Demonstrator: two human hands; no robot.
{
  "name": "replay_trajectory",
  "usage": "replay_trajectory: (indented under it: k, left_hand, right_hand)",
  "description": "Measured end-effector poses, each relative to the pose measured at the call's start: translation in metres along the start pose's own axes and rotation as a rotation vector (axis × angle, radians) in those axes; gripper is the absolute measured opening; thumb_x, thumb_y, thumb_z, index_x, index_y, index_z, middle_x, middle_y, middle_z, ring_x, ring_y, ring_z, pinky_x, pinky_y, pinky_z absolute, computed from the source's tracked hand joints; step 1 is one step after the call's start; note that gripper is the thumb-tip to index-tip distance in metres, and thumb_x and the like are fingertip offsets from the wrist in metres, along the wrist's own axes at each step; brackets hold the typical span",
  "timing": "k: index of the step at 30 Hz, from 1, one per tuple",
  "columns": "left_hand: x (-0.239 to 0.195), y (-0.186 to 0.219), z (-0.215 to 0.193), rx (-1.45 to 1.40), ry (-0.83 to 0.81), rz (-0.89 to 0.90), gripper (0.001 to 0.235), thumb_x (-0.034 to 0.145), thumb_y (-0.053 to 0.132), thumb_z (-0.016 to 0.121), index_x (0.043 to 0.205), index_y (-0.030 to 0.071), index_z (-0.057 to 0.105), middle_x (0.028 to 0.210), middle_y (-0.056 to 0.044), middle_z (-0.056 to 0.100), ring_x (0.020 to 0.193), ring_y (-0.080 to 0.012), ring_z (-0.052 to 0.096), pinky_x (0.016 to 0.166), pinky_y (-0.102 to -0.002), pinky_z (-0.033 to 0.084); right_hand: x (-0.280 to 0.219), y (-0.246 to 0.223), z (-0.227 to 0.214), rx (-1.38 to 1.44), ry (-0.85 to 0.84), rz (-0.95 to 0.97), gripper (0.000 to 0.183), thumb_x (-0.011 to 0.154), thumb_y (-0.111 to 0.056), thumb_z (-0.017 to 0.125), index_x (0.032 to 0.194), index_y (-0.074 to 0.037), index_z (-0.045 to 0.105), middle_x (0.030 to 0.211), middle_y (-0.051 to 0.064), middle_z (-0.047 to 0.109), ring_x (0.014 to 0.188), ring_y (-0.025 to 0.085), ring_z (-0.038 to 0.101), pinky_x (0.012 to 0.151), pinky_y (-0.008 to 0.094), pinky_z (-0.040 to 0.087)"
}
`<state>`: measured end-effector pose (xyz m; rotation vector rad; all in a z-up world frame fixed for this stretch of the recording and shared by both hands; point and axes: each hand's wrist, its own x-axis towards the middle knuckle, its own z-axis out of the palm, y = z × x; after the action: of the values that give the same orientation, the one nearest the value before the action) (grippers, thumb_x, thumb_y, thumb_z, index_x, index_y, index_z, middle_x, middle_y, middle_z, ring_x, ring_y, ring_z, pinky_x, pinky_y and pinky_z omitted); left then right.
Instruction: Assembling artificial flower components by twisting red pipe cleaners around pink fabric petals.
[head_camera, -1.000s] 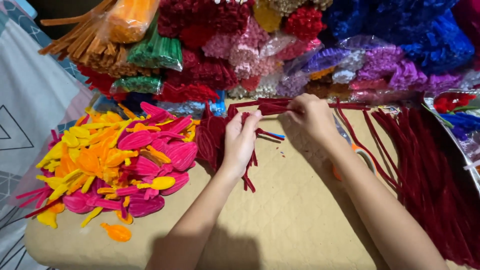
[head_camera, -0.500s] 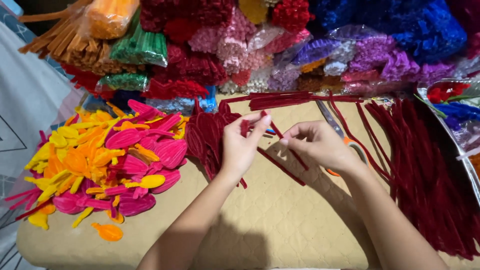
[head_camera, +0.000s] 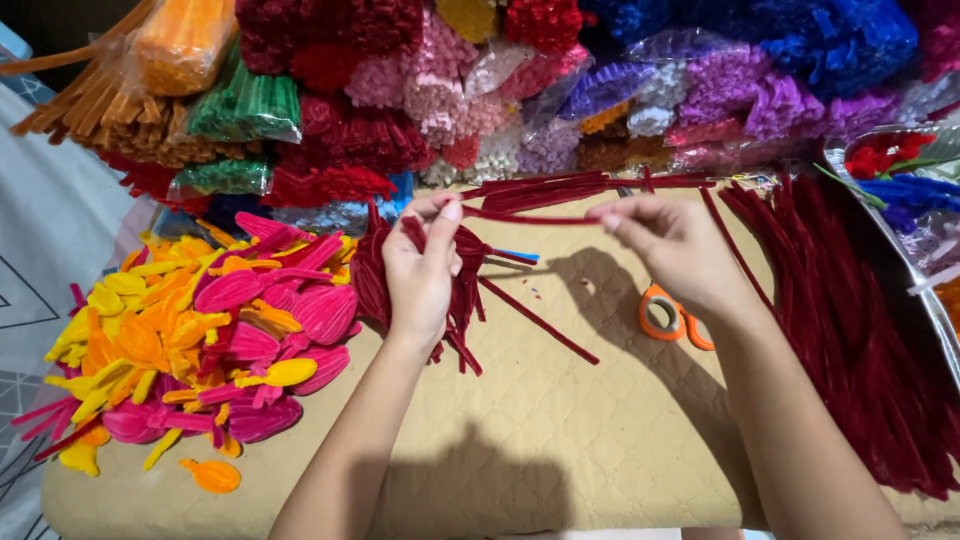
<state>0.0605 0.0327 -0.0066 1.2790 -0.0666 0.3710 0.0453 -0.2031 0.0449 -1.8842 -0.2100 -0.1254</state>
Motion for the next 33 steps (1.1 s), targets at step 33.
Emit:
replay_trajectory:
  k: [33]
  left_hand:
    - [-0.026, -0.014, 0.019, 0.167, 0.156, -0.03, 0.01, 0.093, 0.015, 0.076, 0.099, 0.008, 0.078, 0.075, 0.003, 0.07, 0.06, 0.0023, 0.05, 0.053, -0.015, 0.041]
  right_hand:
    - [-0.014, 0.023, 0.051, -0.375, 0.09, -0.472, 0.031, 0.082, -0.034, 0.087, 0.101, -0.012, 0.078, 0.083, 0.003, 0.072, 0.076, 0.023, 0.067, 0.079, 0.036, 0.052]
